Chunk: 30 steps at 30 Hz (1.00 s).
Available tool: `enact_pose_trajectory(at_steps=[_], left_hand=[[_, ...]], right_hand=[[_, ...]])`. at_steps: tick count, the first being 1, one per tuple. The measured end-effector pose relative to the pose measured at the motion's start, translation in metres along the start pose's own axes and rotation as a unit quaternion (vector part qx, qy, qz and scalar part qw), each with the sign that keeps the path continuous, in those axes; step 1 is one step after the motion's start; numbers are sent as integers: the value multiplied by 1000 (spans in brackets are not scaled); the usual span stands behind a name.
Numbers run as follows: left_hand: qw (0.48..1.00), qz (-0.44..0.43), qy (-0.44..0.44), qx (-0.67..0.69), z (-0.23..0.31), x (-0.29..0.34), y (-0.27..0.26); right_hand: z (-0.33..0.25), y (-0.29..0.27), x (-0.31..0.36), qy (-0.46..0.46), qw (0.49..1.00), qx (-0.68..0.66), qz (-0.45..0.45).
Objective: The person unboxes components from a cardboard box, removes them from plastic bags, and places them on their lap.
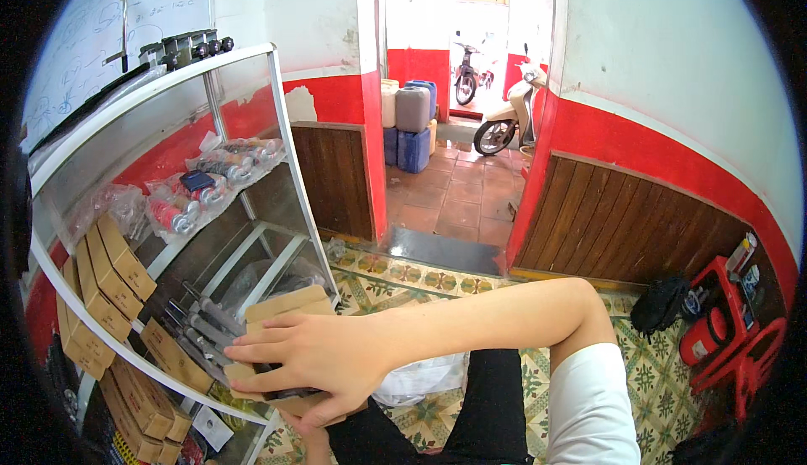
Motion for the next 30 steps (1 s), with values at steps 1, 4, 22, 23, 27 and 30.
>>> enact_pose_trajectory(at_steps=[1,4,22,23,27,30], left_hand=[[1000,0,-5,1,-5,5,2],[1000,-8,-25,0,-16,14,5],[888,-417,-126,-145,-46,-8,64],[873,-442,-119,-168,-38,-12,79],[790,-549,-159,-222,-71,-10,125],[715,-608,-216,-270,-94,-2,154]], right_hand=[[-2,-1,5,1,1000,0,3],[-7,-5,22,-10,999,23,41],[-92,42,233,337,912,21,232],[-98,51,248,340,910,21,238],[-121,97,316,458,799,-11,389],[-131,134,352,513,717,-14,473]])
Point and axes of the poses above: each hand's wrist, its own x-axis away from the middle knuckle, its own y-axis out of the palm, z = x × y, the point moved 1 cm from there along -x, towards the middle knuckle, and after that the axes turned 1 degree about -z, right-handed, at the moved point
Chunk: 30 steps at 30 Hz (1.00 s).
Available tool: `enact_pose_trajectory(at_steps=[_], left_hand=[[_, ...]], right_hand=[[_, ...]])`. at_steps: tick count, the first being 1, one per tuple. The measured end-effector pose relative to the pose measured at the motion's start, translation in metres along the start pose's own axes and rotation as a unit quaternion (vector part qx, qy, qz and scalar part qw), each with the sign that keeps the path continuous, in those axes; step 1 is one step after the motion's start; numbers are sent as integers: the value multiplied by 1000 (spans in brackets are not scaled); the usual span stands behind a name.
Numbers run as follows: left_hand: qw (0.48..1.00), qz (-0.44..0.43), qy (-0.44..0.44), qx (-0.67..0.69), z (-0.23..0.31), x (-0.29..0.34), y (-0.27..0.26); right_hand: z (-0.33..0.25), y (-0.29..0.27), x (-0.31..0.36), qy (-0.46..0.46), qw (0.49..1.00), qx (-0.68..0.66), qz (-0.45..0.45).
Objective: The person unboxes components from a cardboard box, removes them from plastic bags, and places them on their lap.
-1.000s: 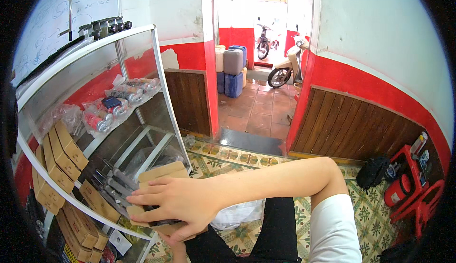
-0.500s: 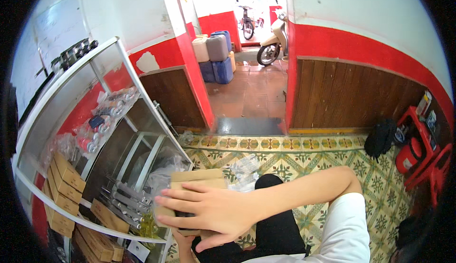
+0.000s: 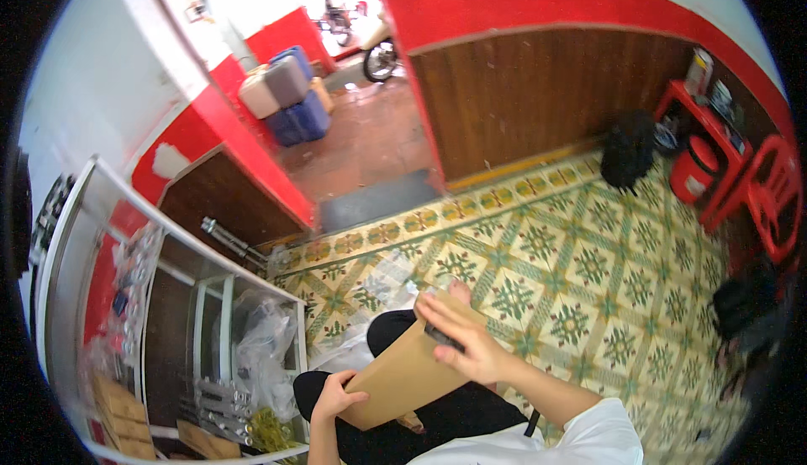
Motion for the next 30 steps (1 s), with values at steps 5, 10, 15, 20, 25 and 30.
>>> enact_pose_trajectory(at_steps=[5,10,15,20,25,30], left_hand=[[984,-115,-103,-87,25,-54,28],[920,-232,-163,-269,83,-80,18],[879,-292,-197,-320,96,-91,13],[875,-301,-197,-323,89,-97,14],[875,-302,-205,-318,102,-88,9],[868,-303,-218,-327,96,-79,5]], right_hand=[[97,-7,67,188,956,-201,104],[167,21,104,299,871,-351,166],[211,51,115,438,757,-438,207],[221,52,119,452,733,-468,200],[245,45,130,420,729,-510,180],[256,28,128,410,728,-532,135]])
Point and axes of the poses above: each hand's wrist, its own x-axis away from the middle knuckle, its own y-axis out of the palm, z = x × y, the point moved 1 cm from there along -x, towards the middle knuckle, and after that the axes turned 1 degree about -z, right-handed, at the moved point
